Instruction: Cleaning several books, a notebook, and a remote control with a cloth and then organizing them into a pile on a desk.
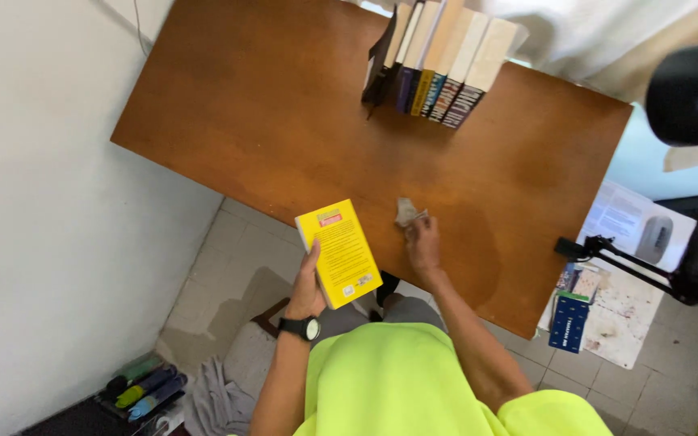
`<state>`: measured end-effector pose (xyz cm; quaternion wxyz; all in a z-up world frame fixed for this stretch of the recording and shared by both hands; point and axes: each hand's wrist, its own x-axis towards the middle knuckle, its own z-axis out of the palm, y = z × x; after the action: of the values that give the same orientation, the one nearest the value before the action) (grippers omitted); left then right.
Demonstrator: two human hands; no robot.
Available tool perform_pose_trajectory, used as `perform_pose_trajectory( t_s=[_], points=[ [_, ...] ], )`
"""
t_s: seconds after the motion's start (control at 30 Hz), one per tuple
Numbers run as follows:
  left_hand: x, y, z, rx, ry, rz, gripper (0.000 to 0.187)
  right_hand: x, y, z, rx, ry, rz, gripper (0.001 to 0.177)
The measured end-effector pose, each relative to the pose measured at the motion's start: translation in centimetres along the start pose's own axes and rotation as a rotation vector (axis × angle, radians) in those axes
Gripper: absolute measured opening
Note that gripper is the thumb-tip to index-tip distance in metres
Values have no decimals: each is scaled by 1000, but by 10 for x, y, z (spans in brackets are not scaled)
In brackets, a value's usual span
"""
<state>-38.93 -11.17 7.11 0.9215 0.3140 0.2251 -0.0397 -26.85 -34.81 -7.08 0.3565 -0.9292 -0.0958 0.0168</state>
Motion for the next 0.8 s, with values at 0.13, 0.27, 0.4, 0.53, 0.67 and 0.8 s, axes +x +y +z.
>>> perform_pose_trajectory(
  t_s=[0.13, 0.27, 0.4, 0.53, 0.67, 0.8],
  points=[
    [21, 27, 27, 35, 4, -25, 63, 20, -76, -53, 297, 113, 115, 13],
    [41, 46, 34, -25, -100, -128, 68, 16, -206, -101, 385, 124, -295, 19],
    [58, 76, 24, -595, -840, -213, 80, 6, -270, -105, 274, -125, -691, 18],
    [56, 126, 40, 81, -331, -233, 85, 45, -276, -82, 410, 168, -555, 13],
    [66, 161, 19, 56, -357, -365, 88, 41, -327, -61, 332, 170, -364, 17],
    [79, 198, -13, -243, -775, -369, 93, 0, -343, -14, 318, 27, -428, 15]
  ],
)
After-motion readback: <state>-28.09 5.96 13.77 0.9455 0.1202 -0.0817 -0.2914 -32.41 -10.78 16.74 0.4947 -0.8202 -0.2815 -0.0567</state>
